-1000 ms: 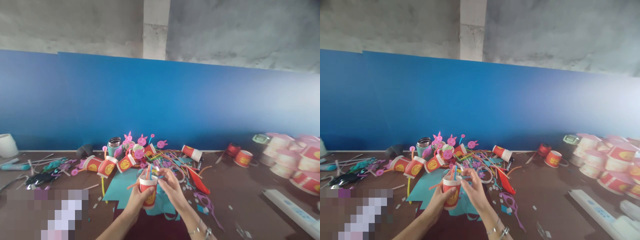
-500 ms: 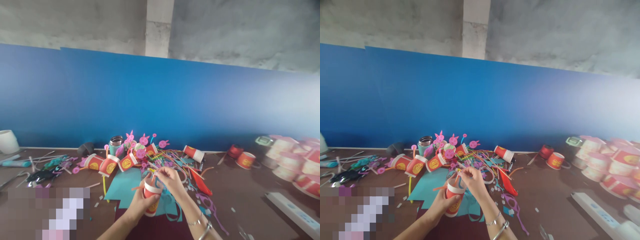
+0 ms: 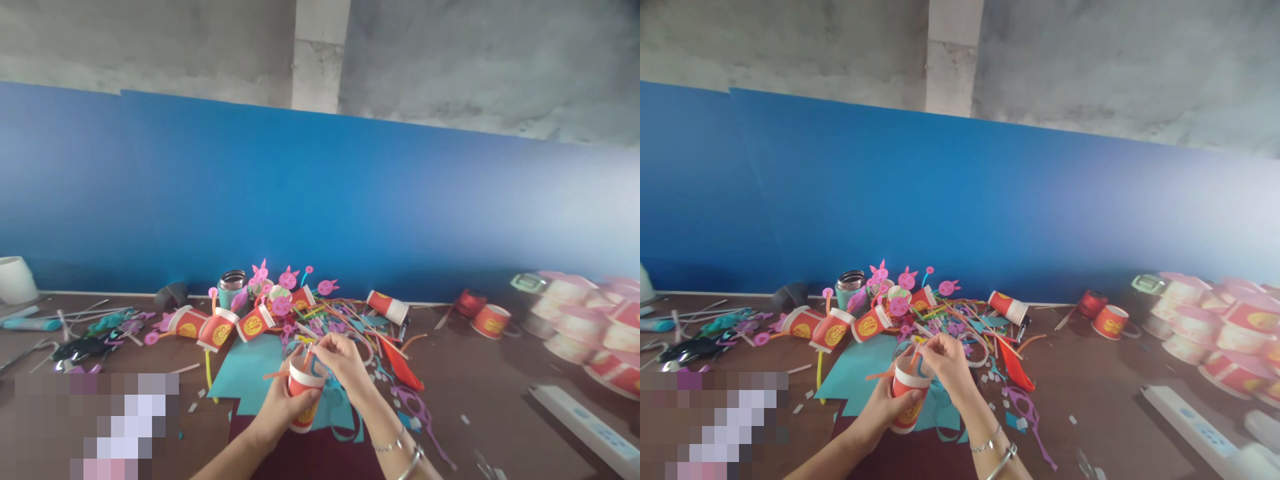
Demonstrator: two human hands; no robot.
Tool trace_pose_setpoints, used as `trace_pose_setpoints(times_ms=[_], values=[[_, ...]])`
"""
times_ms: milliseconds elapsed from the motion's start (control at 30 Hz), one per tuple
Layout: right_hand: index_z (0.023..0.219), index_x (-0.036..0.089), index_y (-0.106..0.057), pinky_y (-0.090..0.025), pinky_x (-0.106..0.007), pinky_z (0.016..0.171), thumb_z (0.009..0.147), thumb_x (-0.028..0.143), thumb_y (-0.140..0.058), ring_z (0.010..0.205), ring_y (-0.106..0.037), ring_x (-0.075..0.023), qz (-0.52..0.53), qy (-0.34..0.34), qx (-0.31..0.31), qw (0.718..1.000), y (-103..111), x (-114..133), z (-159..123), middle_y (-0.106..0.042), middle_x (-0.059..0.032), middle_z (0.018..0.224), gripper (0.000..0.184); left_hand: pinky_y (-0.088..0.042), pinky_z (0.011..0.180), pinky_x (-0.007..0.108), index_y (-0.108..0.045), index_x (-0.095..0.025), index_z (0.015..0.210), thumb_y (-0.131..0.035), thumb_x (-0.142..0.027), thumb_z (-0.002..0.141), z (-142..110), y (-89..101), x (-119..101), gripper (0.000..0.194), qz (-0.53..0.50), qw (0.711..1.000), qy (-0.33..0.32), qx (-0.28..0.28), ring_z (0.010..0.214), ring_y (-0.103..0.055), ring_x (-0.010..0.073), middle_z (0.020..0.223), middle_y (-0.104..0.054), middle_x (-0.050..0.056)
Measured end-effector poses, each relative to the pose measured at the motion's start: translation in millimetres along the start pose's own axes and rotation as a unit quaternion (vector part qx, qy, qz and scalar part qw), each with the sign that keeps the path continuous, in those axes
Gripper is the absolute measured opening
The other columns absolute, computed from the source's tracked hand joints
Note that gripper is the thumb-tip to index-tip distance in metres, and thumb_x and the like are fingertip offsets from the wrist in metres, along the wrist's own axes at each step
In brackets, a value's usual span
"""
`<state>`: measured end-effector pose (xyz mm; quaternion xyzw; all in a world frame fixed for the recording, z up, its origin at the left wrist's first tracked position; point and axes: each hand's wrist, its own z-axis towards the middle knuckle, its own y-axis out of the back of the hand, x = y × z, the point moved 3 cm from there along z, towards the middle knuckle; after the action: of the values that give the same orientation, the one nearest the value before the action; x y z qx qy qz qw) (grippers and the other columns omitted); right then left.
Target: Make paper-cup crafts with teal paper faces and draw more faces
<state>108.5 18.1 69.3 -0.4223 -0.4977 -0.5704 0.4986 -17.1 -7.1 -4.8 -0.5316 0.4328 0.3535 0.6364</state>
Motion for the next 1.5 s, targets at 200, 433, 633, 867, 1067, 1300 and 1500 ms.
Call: trace_pose_setpoints(times_ms=[200, 433, 633, 867, 1067, 1300, 1500], values=[[0.056, 0.018, -0.052, -0.035, -0.020, 0.045, 0.065, 0.028, -0.063, 0.046, -0.042, -0.0091, -0.013, 0.025, -0.003, 1.000, 1, 0, 1, -0.048, 0.0052, 0.048, 0.017, -0.044, 0.093, 0.044, -0.044, -0.017, 0.133, -0.081, -0.043, 0.052, 0, 2.5, -3, 0.093, 0.023, 1.000, 0.000, -0.005, 0.109, -0.056, 0.0352, 0.120, -0.061, 0.017], [0.055, 0.018, -0.052, -0.037, -0.022, 0.046, 0.064, 0.026, -0.060, 0.045, -0.045, -0.0103, -0.034, 0.032, -0.012, 0.999, 1, 3, 0, -0.051, 0.0044, 0.047, 0.015, -0.041, 0.097, 0.046, -0.038, -0.016, 0.137, -0.080, -0.042, 0.056, 1, 4.8, -1, 0.094, 0.049, 0.999, -0.015, 0.009, 0.114, -0.053, 0.0352, 0.124, -0.058, 0.017], [0.056, 0.019, -0.051, -0.039, -0.024, 0.049, 0.066, 0.028, -0.061, 0.048, -0.049, -0.0129, -0.061, 0.030, -0.019, 0.997, 0, 8, -3, -0.053, 0.0027, 0.050, 0.017, -0.038, 0.099, 0.046, -0.041, -0.016, 0.134, -0.080, -0.042, 0.056, 0, 2.9, -2, 0.091, 0.059, 0.998, -0.034, -0.008, 0.116, -0.051, 0.0350, 0.126, -0.056, 0.016], [0.078, 0.022, -0.045, -0.043, -0.025, 0.052, 0.066, 0.025, -0.066, 0.055, -0.056, -0.0148, 0.035, 0.031, -0.014, 0.999, -3, 0, -4, -0.059, 0.0036, 0.060, 0.024, -0.039, 0.098, 0.044, -0.038, -0.016, 0.136, -0.079, -0.040, 0.058, 1, 4.5, -2, 0.092, 0.049, 0.998, -0.020, 0.018, 0.117, -0.050, 0.0346, 0.126, -0.056, 0.017], [0.093, 0.018, -0.053, -0.044, -0.024, 0.056, 0.066, 0.029, -0.069, 0.061, -0.057, -0.0138, 0.112, -0.016, 0.029, 0.993, -5, -3, -5, -0.060, 0.0012, 0.070, 0.033, -0.042, 0.095, 0.045, -0.038, -0.015, 0.137, -0.081, -0.043, 0.055, 0, 2.0, -2, 0.096, 0.031, 0.999, -0.014, 0.008, 0.112, -0.054, 0.0359, 0.121, -0.060, 0.018], [0.089, 0.018, -0.055, -0.040, -0.023, 0.054, 0.065, 0.022, -0.071, 0.056, -0.053, -0.0117, 0.064, 0.030, -0.014, 0.997, -2, -2, -5, -0.053, 0.0065, 0.058, 0.029, -0.042, 0.095, 0.044, -0.035, -0.016, 0.138, -0.079, -0.040, 0.059, -3, -1.9, -4, 0.093, 0.044, 0.997, -0.015, 0.060, 0.111, -0.054, 0.0340, 0.120, -0.060, 0.016], [0.087, 0.015, -0.064, -0.046, -0.026, 0.063, 0.063, 0.036, -0.077, 0.068, -0.062, -0.0166, 0.168, -0.056, 0.060, 0.982, -2, -5, -5, -0.067, -0.0026, 0.073, 0.034, -0.043, 0.093, 0.041, -0.034, -0.018, 0.138, -0.080, -0.042, 0.056, -4, -2.5, -9, 0.097, -0.021, 0.999, 0.007, 0.048, 0.112, -0.054, 0.0321, 0.126, -0.057, 0.015]])
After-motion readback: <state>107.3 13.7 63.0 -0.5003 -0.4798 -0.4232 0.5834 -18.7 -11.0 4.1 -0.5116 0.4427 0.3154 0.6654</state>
